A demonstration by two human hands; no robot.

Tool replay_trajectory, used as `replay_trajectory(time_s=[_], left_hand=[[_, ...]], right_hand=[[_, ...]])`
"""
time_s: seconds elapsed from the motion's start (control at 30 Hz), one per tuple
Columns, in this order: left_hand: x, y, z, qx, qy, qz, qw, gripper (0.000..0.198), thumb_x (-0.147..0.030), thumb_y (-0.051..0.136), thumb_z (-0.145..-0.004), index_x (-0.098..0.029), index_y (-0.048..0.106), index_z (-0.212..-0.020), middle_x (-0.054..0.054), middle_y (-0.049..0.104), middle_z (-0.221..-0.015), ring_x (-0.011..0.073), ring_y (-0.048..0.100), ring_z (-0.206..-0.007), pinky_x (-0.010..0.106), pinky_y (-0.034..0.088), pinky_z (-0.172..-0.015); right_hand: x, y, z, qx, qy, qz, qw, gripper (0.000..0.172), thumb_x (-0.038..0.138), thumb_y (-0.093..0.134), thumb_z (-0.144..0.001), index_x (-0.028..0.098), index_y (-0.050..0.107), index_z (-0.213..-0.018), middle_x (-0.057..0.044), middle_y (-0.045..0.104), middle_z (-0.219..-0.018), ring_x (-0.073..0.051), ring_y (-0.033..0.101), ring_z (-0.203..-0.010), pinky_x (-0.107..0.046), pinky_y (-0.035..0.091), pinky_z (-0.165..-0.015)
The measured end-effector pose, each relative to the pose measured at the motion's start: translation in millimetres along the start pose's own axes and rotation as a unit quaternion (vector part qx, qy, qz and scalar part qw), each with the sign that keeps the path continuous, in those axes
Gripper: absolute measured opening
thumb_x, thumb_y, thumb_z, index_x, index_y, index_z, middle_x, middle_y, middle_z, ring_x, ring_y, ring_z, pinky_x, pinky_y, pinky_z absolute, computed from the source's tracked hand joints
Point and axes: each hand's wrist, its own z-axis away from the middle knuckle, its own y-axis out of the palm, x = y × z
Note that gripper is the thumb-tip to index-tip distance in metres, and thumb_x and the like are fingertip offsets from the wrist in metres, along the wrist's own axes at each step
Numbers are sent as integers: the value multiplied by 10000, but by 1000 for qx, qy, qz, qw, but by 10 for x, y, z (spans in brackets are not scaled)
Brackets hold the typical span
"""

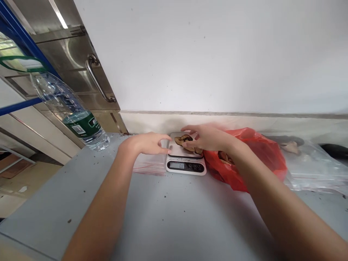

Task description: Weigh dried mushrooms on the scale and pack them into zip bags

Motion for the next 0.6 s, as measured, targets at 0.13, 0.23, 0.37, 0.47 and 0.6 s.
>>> replay_trajectory(time_s=[0.13, 0.23, 0.37, 0.47, 0.6], left_hand=[[13, -23, 46, -18, -16, -2, 1000, 729, -675, 536, -891, -390, 491, -1560, 64, 659, -1476, 350, 654, -1244, 429, 513, -998], [42, -42, 78, -21, -33, -1, 999, 738, -664, 517, -883, -371, 495, -1560, 67, 657, -1480, 346, 645, -1262, 428, 499, -1023], [97, -60, 92, -15, -43, 11, 999, 799, -672, 496, -868, -326, 459, -1588, 94, 646, -1493, 327, 639, -1282, 406, 481, -1052], [125, -76, 102, -16, -47, 9, 999, 817, -693, 497, -836, -305, 493, -1554, 103, 665, -1467, 325, 647, -1268, 393, 486, -1031], [168, -92, 114, 27, -57, 2, 998, 835, -682, 663, -655, -275, 623, -1383, 111, 751, -1317, 331, 713, -1110, 351, 543, -862]], right_hand=[[-83, -74, 72, -18, 8, -15, 1000, 545, 421, 615, -979, 304, 571, -1509, -89, 712, -1388, -285, 687, -1206, -371, 564, -943], [-104, -101, 107, -28, 13, -35, 999, 497, 392, 626, -988, 284, 604, -1473, -92, 711, -1386, -266, 681, -1220, -368, 551, -991], [-69, -72, 103, -34, 18, -47, 998, 475, 351, 683, -966, 254, 640, -1429, -90, 725, -1358, -245, 689, -1201, -320, 544, -978], [-47, -47, 89, -38, 22, -45, 998, 454, 348, 683, -968, 259, 653, -1412, -83, 726, -1355, -240, 707, -1142, -294, 562, -870], [-77, -57, 82, -66, 15, -59, 996, 378, 319, 646, -985, 220, 689, -1348, -108, 758, -1278, -235, 724, -1057, -287, 559, -791]])
